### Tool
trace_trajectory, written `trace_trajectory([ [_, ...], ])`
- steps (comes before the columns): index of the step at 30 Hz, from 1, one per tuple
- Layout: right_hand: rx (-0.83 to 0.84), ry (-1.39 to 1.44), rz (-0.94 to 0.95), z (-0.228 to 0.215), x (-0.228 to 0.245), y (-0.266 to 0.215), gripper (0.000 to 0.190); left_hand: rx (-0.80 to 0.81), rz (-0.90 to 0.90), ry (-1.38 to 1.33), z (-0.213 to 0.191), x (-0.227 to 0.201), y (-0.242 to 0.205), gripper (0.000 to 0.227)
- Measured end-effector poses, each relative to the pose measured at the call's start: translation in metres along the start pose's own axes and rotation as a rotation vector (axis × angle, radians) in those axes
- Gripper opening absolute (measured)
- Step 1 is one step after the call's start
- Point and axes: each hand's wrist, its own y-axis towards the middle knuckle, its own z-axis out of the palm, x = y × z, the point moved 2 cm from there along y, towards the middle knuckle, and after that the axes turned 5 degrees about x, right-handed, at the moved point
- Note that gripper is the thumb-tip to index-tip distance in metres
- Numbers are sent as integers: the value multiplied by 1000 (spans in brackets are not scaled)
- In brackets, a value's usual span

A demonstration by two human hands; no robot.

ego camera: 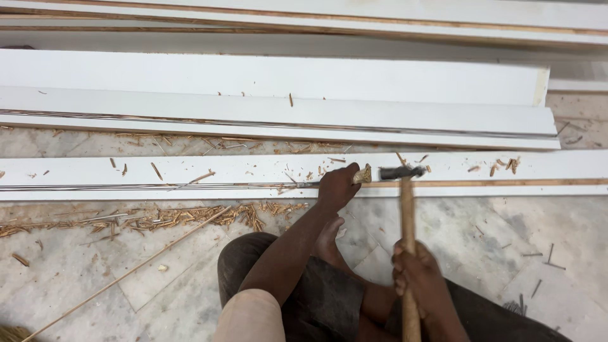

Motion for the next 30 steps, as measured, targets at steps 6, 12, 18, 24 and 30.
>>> trace_trajectory([
  [6, -190, 140, -209, -34, 8, 2, 11, 35, -92, -64, -5, -17, 2, 33],
  [12, -86, 184, 11, -39, -38, 31, 15, 88, -7, 40, -7, -25, 1, 34],
  [18, 136, 46, 347, -5, -65, 47, 31, 202, -35, 152, -6, -20, 7, 36],
  [24, 177, -333, 411, 5, -115, 89, 49, 262, -45, 168, 15, 3, 12, 29],
  [30, 253, -904, 59, -18, -167, 148, 54, 460, 8, 258, 48, 26, 4, 32],
])
